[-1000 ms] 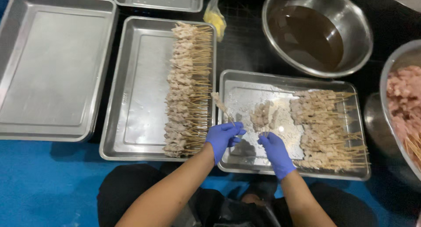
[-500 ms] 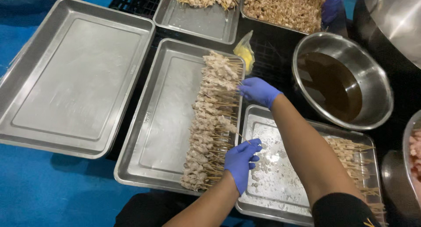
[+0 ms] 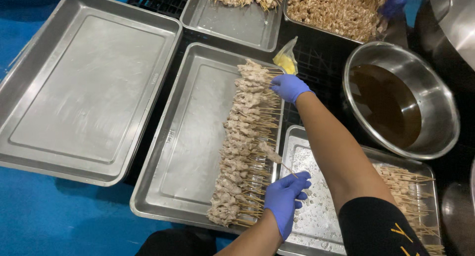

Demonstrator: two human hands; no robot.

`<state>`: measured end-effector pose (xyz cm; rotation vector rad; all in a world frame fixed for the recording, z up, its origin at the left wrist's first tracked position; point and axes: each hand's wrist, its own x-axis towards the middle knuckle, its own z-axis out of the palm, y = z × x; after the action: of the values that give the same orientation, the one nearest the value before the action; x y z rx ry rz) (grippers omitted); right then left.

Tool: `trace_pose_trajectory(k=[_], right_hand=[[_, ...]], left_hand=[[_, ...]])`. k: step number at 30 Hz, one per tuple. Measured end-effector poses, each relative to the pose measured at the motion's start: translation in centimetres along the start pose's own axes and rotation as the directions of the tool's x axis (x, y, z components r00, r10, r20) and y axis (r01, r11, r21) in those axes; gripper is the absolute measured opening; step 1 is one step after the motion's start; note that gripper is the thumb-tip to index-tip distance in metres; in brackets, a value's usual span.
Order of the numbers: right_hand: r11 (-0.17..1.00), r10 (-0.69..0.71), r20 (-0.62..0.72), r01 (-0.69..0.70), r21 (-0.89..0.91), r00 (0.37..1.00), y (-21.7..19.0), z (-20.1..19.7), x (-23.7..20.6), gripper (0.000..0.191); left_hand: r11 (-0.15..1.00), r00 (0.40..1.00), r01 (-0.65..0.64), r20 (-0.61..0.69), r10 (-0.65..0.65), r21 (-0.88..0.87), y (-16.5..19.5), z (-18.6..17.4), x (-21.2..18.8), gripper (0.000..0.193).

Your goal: The person, wearing blue gloves, takes meat skewers one at a time from a metal tray and arranges them in rows on another tray, occasionally repositioning skewers on the tray. Bowls of raw meat and liquid sit nearby on the blue floor.

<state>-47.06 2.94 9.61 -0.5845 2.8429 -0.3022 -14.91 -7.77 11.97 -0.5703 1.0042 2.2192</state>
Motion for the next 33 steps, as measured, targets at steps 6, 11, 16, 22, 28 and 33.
trace_pose_trajectory(k=[6, 11, 16, 22, 28, 33], right_hand=[[0.943, 0.252, -0.182, -0.284, -0.172, 0.95, -1.3, 0.0, -0.8, 0.019], [0.981, 0.103, -0.228, -0.137, -0.14, 0.968, -1.6, 0.9, -1.9, 0.016], [0.984, -0.024, -0.495, -0.067, -0.166, 0.869, -3.6, 1.0, -5.8, 0.028], [0.636, 0.326, 0.078, -0.28, 0.719, 0.942, -7.3, -0.9, -19.6, 0.033], [0.444, 0.388, 0.183, -0.357, 0.822, 0.903, -10.2, 0.0, -27.7, 0.037], [0.232, 0.401, 0.055, -0.159, 0.96, 0.915, -11.4, 2.3, -28.0, 0.035]], left_hand=[[1.0, 0.999, -0.027, -0.024, 0.027, 0.014, -0.3, 0.0, 0.3, 0.031], [0.999, 0.999, -0.047, -0.026, 0.047, 0.001, -0.3, 0.0, 0.2, 0.031], [0.999, 0.998, -0.051, -0.034, 0.051, -0.017, -0.1, -0.4, 0.3, 0.032], [0.974, 0.99, -0.125, -0.08, 0.112, -0.187, -0.5, -1.1, 1.1, 0.034], [0.945, 0.971, -0.239, -0.071, 0.229, -0.221, -3.3, -1.3, 2.9, 0.036], [0.944, 0.958, -0.28, -0.104, 0.265, -0.173, -3.4, -2.3, 4.7, 0.037]])
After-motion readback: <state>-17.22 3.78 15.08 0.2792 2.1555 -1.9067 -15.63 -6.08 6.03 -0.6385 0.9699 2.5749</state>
